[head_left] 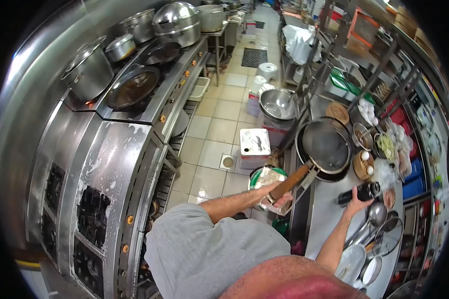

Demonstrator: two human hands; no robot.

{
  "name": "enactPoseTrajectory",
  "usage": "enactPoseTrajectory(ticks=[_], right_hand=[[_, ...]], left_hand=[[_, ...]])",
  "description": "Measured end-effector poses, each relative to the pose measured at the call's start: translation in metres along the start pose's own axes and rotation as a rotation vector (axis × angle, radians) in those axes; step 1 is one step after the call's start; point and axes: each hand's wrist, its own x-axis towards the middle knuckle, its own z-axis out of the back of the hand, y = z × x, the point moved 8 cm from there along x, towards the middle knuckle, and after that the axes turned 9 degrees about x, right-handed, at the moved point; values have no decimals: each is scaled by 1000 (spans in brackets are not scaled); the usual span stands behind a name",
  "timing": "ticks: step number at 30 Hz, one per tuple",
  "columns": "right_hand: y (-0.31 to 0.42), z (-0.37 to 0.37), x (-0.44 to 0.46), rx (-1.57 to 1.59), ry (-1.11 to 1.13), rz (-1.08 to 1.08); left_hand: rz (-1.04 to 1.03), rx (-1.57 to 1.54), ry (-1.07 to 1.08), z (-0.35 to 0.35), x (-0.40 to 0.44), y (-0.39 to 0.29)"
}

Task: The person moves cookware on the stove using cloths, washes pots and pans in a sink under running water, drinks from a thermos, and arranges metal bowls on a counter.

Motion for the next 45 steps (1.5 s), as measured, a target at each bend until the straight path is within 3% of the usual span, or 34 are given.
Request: enactPoseTrajectory(ticks=[1,3,7,11,13,17,20,23,25,28,31,33,38,40,42,44,45], right_hand=[[-2,3,3,-86,-28,48],[-16,7,6,-38,-34,36],[-20,14,6,-136,-40,25],[3,17,-3,-183,-81,22],[13,18,-9,-125,-81,26],[31,22,-22,57,-83,3],[34,29,-30,69,-72,-36],[56,34,-37,-94,-100,-13],[68,35,-37,-77,-102,23],[96,34,-43,-16,-68,-11],[145,26,-46,-20,12,17],[162,28,-47,-17,9,12],[210,14,-51,145,151,61],[219,9,-54,291,191,24],[229,2,-59,324,235,13],[232,-7,-67,385,306,-66],[238,-16,-75,423,315,-79]], left_hand=[[0,54,-184,-2,3,-5],[-12,361,-233,-28,7,-22],[-11,176,-168,-18,41,-9],[-164,362,-202,-9,62,-8],[-68,177,-257,-9,69,2],[-185,421,-144,-10,89,7],[-219,307,-321,-41,84,-6],[-218,324,-313,-32,105,5],[-215,252,-280,-33,116,9],[-222,393,-160,-29,133,18],[-156,338,-305,-28,131,27],[-154,384,-241,-24,135,32],[-149,472,-182,-39,132,36],[-250,450,-171,-21,131,41],[-115,545,-473,20,94,40],[-286,853,-751,25,35,3],[-349,831,-790,10,5,-14]])
